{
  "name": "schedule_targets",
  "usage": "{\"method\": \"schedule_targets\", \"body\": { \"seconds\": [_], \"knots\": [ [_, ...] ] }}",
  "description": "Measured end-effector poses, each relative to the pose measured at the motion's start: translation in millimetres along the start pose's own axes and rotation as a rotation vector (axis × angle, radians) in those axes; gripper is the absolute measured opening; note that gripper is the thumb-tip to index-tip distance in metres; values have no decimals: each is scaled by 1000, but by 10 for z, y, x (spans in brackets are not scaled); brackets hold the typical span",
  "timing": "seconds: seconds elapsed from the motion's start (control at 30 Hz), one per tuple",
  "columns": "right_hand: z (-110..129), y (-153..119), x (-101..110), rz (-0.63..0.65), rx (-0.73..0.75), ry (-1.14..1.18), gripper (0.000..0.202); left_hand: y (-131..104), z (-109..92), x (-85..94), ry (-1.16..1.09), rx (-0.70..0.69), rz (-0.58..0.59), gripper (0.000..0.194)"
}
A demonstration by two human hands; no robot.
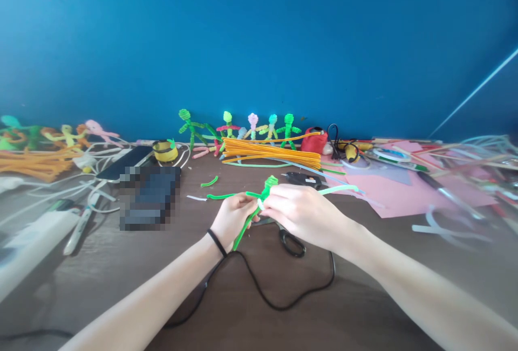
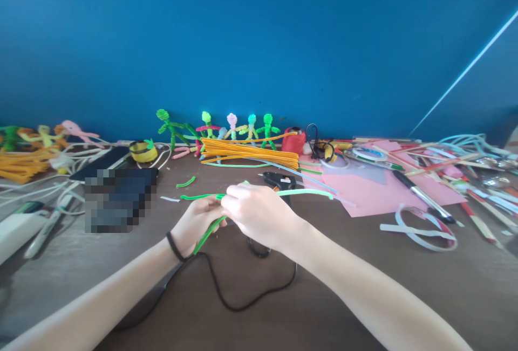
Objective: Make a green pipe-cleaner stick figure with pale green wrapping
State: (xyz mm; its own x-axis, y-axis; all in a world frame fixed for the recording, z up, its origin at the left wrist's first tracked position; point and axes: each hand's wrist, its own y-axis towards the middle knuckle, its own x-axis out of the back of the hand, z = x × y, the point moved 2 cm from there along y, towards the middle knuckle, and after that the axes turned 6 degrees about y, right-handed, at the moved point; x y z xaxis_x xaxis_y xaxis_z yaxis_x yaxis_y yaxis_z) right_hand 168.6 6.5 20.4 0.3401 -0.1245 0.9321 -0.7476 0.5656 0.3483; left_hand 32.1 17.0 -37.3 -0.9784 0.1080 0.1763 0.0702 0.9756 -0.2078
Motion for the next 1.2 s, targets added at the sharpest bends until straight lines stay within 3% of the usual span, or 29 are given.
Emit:
{"method": "schedule_targets", "body": {
  "seconds": [0.33,0.5,0.63,0.9,1.2],
  "knots": [
    [-46,13,-111,-28,-194,288,18,83,-39,136,-416,43,-97,15],
    [-161,24,-116,-52,-335,504,16,112,-90,202,-536,51,-30,10],
    [-283,-5,-151,49,-484,685,20,107,-123,211,-596,36,37,11],
    [-581,-49,-313,184,-536,975,26,70,-142,196,-384,-40,164,17],
    [-608,-77,-452,237,-455,1047,18,-86,-137,78,-102,114,492,24]
  ]
}}
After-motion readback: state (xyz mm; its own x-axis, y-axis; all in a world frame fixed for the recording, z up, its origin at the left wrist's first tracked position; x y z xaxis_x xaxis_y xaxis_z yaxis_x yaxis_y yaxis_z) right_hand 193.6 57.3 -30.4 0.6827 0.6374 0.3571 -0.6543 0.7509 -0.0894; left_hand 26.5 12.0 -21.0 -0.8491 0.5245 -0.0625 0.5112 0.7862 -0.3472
